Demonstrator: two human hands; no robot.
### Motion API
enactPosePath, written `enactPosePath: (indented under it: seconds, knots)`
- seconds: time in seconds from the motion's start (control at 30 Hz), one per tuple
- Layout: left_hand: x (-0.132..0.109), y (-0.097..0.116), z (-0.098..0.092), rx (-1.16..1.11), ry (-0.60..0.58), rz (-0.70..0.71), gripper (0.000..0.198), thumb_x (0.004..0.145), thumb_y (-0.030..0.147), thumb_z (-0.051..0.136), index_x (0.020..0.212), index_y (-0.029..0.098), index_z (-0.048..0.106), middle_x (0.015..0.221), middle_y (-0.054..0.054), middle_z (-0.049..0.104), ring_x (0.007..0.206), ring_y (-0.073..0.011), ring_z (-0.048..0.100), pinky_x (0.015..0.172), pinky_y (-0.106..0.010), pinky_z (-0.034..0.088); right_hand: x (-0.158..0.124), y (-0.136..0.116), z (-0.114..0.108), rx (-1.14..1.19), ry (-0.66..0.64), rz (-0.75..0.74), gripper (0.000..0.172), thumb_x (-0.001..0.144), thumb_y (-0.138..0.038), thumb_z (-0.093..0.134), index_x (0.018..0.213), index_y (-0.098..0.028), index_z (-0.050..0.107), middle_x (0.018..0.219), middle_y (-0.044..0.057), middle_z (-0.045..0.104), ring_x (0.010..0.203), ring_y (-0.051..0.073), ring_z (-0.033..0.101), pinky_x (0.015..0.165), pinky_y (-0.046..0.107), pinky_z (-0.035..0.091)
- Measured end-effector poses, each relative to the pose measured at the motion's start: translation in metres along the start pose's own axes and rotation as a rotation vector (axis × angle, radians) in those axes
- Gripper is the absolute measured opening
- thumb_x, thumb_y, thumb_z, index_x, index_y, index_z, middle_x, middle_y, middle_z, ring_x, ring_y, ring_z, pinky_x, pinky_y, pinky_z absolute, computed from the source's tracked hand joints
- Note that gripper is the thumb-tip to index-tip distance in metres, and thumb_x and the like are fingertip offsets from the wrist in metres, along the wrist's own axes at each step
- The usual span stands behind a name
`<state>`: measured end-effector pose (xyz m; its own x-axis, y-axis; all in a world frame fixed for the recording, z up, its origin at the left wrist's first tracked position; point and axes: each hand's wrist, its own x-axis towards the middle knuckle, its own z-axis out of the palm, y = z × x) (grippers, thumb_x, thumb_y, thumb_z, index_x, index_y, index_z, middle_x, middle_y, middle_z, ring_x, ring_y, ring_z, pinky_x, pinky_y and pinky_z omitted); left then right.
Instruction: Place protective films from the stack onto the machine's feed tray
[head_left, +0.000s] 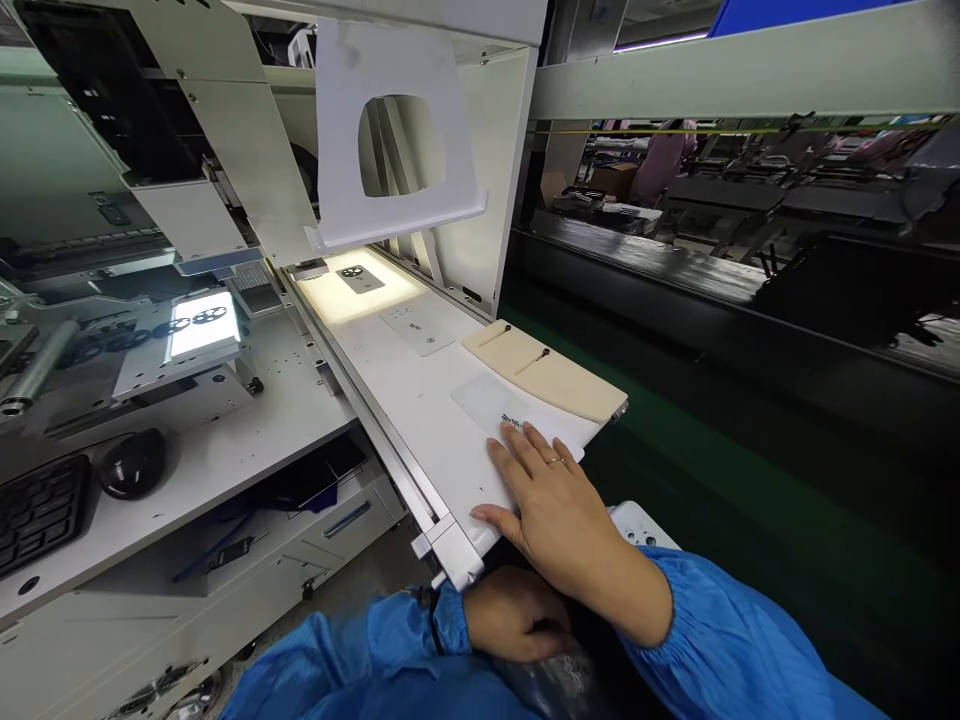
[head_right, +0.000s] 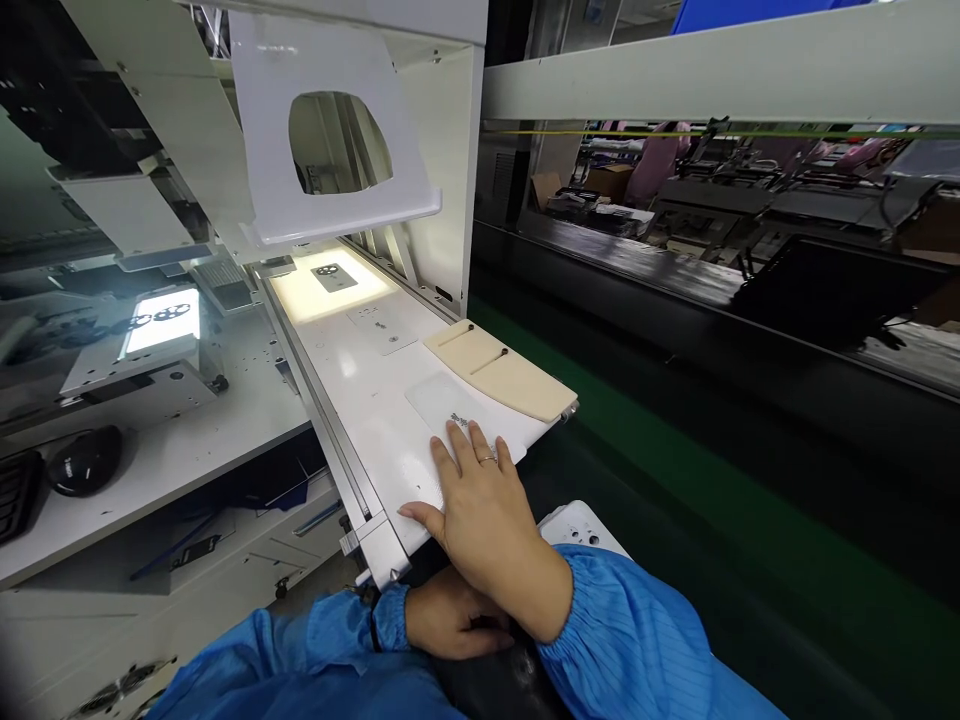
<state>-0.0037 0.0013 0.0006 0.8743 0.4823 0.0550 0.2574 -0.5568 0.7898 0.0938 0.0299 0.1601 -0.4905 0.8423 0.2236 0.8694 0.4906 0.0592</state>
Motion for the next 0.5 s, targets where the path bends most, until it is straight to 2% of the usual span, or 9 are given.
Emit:
enactPosePath:
  seconds: [0.23, 0.5]
  knots:
    - [0.001, 0.001, -0.001, 0.026, -0.006, -0.003, 0.012, 0.088, 0.028, 0.068, 0.091, 0.019, 0.076, 0.095, -0.005, 0.078, 0.092, -0.0216, 0.072, 0.080, -0.026, 0.054, 0.005, 0.004, 0.003, 0.045, -0.031, 0.002, 0.076, 0.094, -0.066, 0.040, 0.142, -0.008, 0.052, 0.149, 0.023, 0.045, 0.139, 0.039, 0.042, 0.108, 0.060, 0.042]
    - [0.000, 0.006, -0.005, 0.087, -0.001, 0.029, 0.016, 0.091, 0.029, 0.068, 0.097, 0.016, 0.075, 0.096, -0.006, 0.078, 0.091, -0.0197, 0.073, 0.080, -0.024, 0.055, 0.018, 0.006, 0.002, 0.085, -0.058, 0.024, 0.077, 0.093, -0.065, 0.046, 0.143, -0.007, 0.050, 0.150, 0.023, 0.043, 0.140, 0.038, 0.040, 0.111, 0.057, 0.039]
